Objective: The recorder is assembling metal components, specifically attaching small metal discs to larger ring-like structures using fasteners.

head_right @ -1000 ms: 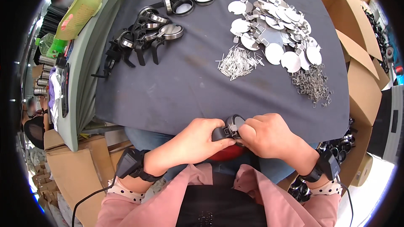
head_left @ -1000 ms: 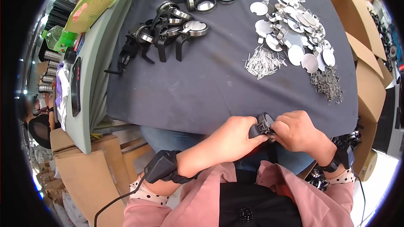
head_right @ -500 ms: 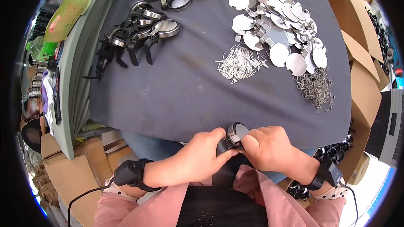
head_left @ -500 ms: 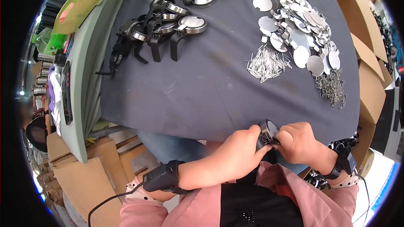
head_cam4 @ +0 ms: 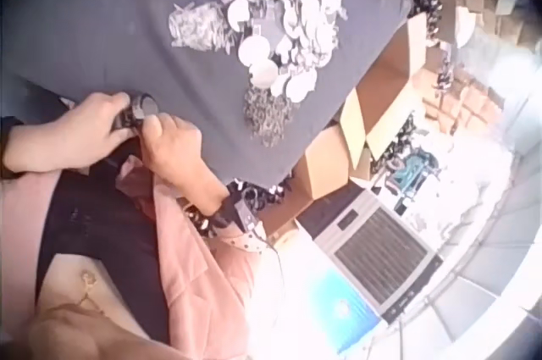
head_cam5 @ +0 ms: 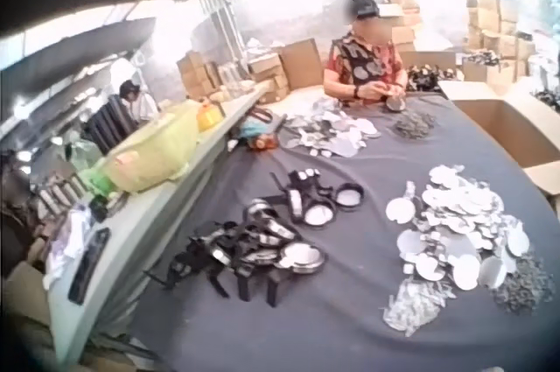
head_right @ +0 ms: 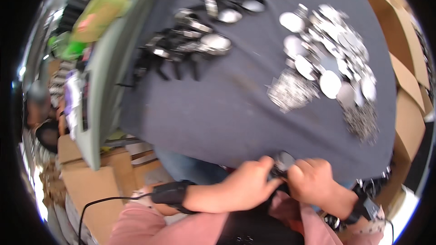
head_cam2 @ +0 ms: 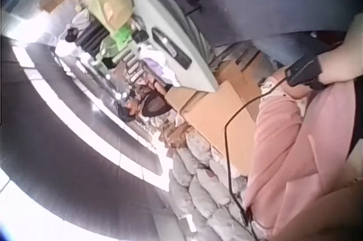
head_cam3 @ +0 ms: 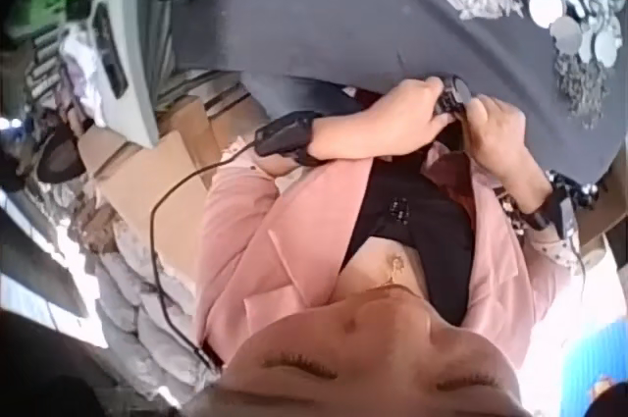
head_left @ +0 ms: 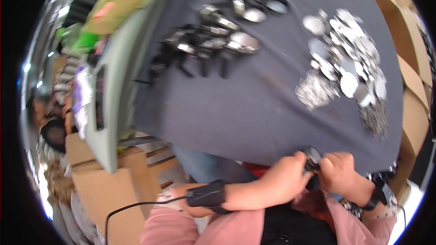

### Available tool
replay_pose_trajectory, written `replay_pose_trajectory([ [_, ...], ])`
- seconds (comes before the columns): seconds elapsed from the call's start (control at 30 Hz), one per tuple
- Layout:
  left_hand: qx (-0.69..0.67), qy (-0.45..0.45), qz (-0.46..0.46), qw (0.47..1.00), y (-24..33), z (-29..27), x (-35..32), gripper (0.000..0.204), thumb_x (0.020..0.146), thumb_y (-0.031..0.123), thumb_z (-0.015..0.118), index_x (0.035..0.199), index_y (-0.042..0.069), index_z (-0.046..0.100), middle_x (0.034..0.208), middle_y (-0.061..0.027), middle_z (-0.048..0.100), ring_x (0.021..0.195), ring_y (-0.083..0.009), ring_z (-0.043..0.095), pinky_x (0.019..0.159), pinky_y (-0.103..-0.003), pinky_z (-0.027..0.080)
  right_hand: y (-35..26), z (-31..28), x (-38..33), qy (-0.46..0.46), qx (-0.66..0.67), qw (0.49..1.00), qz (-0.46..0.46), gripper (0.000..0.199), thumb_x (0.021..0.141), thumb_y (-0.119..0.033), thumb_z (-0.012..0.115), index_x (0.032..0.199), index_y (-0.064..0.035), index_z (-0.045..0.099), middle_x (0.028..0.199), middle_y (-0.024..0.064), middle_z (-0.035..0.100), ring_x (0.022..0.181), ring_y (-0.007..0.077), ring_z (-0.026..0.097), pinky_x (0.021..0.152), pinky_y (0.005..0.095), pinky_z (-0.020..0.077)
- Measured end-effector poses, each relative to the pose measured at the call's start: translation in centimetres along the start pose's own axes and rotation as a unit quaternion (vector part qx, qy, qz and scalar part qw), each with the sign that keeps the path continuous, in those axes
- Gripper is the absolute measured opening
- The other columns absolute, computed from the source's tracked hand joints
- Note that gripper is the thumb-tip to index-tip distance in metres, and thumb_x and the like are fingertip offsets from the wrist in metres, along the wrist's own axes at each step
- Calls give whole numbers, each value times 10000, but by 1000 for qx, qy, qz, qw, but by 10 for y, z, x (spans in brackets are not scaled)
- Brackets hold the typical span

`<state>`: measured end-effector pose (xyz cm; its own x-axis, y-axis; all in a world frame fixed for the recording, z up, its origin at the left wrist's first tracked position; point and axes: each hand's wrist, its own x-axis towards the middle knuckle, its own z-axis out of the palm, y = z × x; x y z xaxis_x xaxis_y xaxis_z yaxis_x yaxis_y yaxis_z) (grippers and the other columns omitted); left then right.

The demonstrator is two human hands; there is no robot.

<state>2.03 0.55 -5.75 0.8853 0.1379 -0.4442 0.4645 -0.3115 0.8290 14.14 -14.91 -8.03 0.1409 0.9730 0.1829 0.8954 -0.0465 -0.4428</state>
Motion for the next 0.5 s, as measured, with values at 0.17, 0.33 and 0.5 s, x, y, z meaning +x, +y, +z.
replay_pose_trajectory([
  [0.17, -94, 43, 31, 994, -18, 3, -1, 307, 846, 173, 662, 915, -89, 517, 825, -318, 608, 790, -461, 614, 667, -439, 487, -12, -4, 14, -13, -32, 999, 20, 253, 659, -103, 667, 652, -85, 414, 564, 75, 467, 470, 272, 518, 412, 393, 383],
  [0.33, -135, 101, 90, 982, -45, 2, -9, 325, 798, 249, 713, 862, -48, 598, 821, -251, 634, 755, -353, 647, 657, -408, 490, -11, 11, 23, -5, 38, 999, 7, 256, 712, -101, 661, 664, -52, 414, 588, 155, 492, 507, 395, 488, 466, 465, 377],
  [0.5, -88, 158, 126, 975, -54, -28, -25, 380, 832, 288, 674, 801, -80, 587, 693, -235, 588, 646, -344, 584, 632, -386, 470, 53, 45, -22, 39, 14, 994, 104, 225, 927, -192, 535, 878, 7, 629, 788, 214, 632, 701, 387, 610, 639, 417, 485],
])
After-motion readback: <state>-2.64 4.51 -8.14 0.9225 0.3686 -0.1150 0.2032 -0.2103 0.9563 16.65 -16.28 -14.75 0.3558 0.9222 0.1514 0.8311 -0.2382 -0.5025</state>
